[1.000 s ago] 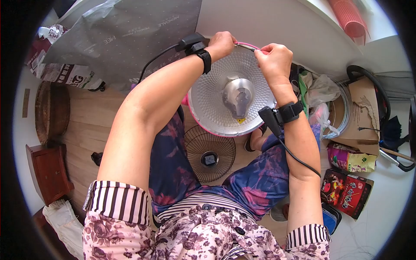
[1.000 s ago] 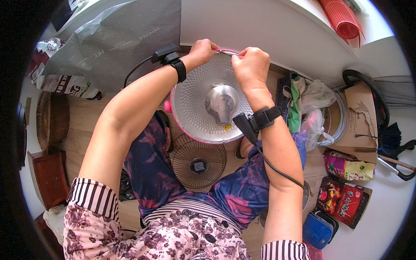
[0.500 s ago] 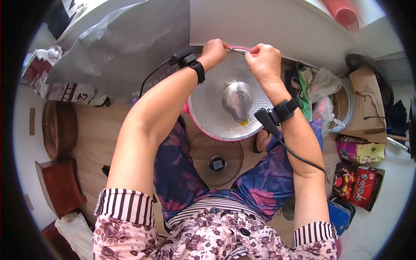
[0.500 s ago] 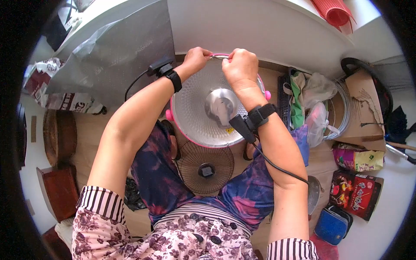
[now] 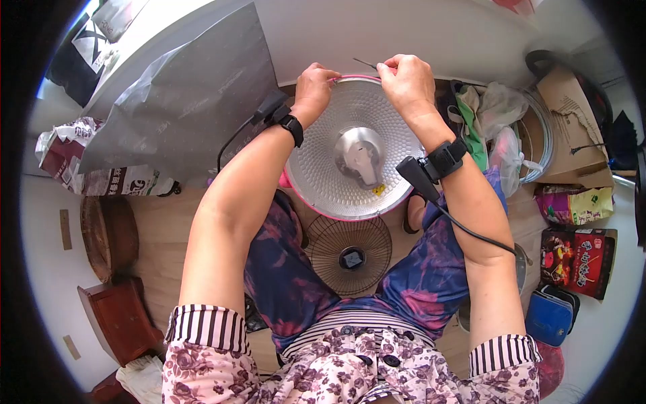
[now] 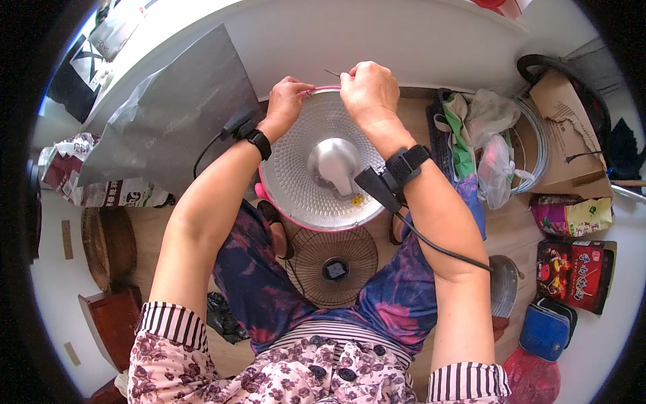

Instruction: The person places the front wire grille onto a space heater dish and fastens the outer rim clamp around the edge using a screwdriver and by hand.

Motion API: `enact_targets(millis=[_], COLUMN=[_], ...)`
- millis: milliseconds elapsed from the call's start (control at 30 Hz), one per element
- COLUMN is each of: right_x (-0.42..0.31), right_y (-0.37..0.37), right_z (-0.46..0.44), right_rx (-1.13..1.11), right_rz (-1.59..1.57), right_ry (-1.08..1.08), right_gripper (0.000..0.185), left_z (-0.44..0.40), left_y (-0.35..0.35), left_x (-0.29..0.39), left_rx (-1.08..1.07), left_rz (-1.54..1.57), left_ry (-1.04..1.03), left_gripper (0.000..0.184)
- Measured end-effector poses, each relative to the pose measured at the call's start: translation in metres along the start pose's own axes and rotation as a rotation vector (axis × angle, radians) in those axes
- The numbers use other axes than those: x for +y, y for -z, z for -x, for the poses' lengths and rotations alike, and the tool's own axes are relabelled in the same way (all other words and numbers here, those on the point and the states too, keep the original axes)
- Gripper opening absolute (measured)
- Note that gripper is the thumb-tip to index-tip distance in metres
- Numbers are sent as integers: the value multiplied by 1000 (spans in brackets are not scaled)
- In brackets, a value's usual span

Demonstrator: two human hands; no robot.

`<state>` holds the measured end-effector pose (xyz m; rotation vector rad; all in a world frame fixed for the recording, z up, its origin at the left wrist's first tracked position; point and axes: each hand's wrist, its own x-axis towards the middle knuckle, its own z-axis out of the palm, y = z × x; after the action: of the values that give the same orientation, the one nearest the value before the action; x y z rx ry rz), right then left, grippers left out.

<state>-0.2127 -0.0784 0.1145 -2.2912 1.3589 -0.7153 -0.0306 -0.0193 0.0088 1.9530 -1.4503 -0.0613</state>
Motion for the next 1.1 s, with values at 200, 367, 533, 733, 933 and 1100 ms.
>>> enact_targets(millis=[200,367,533,733,933,1100], right_x=[-2,0,-4,-4,0,27], right_y=[2,3,4,1,-8,-57], right_z=[1,-3,-3,-3,-4,-17], right_rx=[-1,20,17,17,-21,-103], right_rz=[-18,-55,-41,-42,-83,-430], right_ry=[-38,-32,-53,-51,-105,-316], right_gripper=[22,22,21,20,31,41], left_z=[-3,-4,0,0,-2,-2], left_y=[-2,-2,6,13,13,11], left_x=[-3,-9,-7,-2,2,-2], left_rx=[20,25,48,13,22,24], left_rz=[43,112,-12,-176,-219,-211], left_ry=[46,86,-35,-86,-97,-110], left_gripper=[13,9,13,8,4,3])
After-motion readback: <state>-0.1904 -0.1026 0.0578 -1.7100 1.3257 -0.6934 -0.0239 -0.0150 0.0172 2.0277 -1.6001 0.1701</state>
